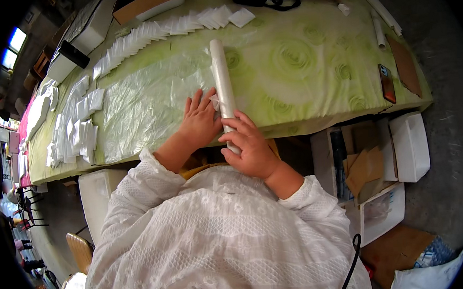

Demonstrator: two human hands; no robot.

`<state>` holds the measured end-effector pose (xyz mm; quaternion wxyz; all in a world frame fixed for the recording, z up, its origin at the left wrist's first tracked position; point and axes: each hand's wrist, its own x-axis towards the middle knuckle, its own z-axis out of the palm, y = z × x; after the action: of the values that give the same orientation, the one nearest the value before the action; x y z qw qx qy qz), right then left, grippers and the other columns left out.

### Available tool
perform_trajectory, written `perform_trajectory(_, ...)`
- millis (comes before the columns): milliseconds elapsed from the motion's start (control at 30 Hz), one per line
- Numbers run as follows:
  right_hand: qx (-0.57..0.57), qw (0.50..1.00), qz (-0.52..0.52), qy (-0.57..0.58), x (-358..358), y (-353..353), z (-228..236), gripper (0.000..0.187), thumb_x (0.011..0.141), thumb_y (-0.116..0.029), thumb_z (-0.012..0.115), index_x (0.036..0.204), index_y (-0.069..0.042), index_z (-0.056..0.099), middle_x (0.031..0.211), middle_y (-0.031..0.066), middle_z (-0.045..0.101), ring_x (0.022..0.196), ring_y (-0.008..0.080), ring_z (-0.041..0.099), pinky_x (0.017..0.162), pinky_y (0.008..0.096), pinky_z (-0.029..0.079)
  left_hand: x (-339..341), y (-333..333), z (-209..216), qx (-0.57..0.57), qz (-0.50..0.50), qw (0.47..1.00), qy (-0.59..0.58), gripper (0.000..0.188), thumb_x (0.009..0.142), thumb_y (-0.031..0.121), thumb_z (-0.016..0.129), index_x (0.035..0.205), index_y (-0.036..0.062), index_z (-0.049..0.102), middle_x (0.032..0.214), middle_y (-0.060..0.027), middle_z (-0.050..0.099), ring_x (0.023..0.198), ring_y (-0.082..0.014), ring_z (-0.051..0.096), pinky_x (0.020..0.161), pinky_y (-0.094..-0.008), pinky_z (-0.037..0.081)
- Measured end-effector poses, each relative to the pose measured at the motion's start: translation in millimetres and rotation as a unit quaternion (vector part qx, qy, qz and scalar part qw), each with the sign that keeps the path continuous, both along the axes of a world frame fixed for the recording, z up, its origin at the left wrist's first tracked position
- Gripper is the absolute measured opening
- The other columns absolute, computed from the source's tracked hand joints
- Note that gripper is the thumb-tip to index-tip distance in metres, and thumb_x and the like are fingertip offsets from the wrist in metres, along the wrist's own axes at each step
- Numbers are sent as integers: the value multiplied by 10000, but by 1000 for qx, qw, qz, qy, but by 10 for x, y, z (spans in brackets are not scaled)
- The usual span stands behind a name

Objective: The person unrolls a sheet of plastic wrap, tears off a piece, and folds it into a small packet. They then place the folded packet into a compartmentalized white tray. The person repeats this process multiple times, filling the tray with similar packets.

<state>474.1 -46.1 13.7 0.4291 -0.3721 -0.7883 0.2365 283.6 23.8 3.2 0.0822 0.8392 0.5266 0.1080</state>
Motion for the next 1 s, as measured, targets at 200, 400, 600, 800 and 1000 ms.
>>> perform_trajectory(200,39,994,-11,-98,-105,58,135,231,745,-168,738,942,-84,653,1129,97,654,1197,407,500,1022,506,370,-146,436,244,126,-39,975,-178,475,797,128,644,1266,99,579,1398,-95,499,1326,-360,406,1081,-496,351)
perform_trajectory(400,34,997,-62,-29,-194,192,189,275,781,-98,690,1046,-66,626,1064,127,637,1110,357,541,951,463,424,-90,277,158,65,-85,979,-173,226,847,257,700,1036,134,717,1399,-115,520,1356,-398,382,1094,-488,355)
perform_trajectory(600,49,966,-207,-146,114,1057,-89,500,821,-140,685,1293,-76,531,1133,188,593,1041,377,571,946,438,459,-347,-1,12,86,-36,963,-251,317,857,265,676,1144,132,681,1455,-150,468,1347,-414,407,1088,-466,383)
perform_trajectory(800,-328,905,-176,207,-324,2029,67,679,887,-208,677,1494,-169,373,1295,135,547,1094,269,579,904,373,480,-417,-57,33,84,-29,960,-265,362,852,223,666,1202,128,650,1467,-152,454,1344,-410,420,1095,-459,392)
perform_trajectory(1000,-391,839,-88,369,-558,2625,121,580,914,-233,644,1452,-156,442,1315,52,566,1078,188,581,846,293,479,-397,-52,40,77,-27,958,-275,356,844,231,670,1187,134,660,1468,-133,459,1340,-391,429,1090,-453,398)
